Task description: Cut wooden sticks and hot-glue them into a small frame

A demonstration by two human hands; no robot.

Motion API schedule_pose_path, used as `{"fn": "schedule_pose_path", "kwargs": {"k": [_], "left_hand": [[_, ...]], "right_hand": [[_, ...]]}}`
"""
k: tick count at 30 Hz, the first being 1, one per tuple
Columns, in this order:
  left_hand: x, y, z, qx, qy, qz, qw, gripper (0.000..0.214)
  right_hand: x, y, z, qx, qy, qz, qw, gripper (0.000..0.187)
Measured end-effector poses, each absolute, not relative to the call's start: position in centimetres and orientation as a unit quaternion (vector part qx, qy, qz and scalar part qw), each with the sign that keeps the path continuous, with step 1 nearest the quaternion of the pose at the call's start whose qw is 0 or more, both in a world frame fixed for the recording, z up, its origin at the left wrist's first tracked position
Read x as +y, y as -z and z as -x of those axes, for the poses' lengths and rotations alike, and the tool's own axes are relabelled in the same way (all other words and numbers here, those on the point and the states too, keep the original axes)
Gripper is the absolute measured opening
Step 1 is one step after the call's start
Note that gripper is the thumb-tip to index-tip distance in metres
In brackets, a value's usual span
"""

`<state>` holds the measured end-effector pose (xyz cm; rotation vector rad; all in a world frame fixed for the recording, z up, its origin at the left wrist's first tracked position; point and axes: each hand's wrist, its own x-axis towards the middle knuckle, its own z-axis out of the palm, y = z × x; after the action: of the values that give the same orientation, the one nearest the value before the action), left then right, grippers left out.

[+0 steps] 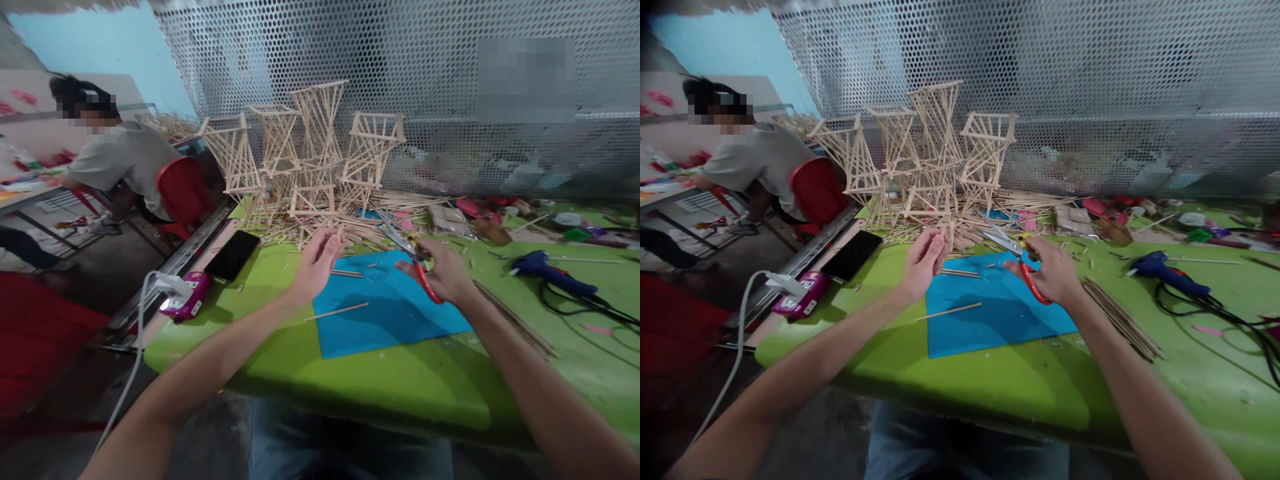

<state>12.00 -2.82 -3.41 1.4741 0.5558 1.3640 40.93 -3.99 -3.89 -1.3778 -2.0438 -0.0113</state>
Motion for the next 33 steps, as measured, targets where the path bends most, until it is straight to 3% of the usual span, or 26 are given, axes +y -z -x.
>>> {"fn": "schedule_pose_path", "kwargs": {"k": [6,15,22,33], "left_hand": [[-3.3,4.1,-12.2,0.267,-0.515,-0.691,0.432,0.042],[-4.2,4.6,-12.0,0.231,-0.467,-0.806,0.282,0.034],[-4.8,4.7,-12.3,0.230,-0.472,-0.802,0.286,0.031],[-4.6,5.1,-12.3,0.224,-0.480,-0.800,0.282,0.034]], "right_hand": [[-4.4,4.4,-39.4,-0.819,0.033,0.483,0.308,0.048],[-6.0,3.8,-37.4,-0.828,0.000,0.438,0.350,0.030],[-6.5,3.5,-37.0,-0.817,0.034,0.457,0.350,0.039],[-6.3,3.9,-36.2,-0.831,-0.034,0.435,0.345,0.035]]}}
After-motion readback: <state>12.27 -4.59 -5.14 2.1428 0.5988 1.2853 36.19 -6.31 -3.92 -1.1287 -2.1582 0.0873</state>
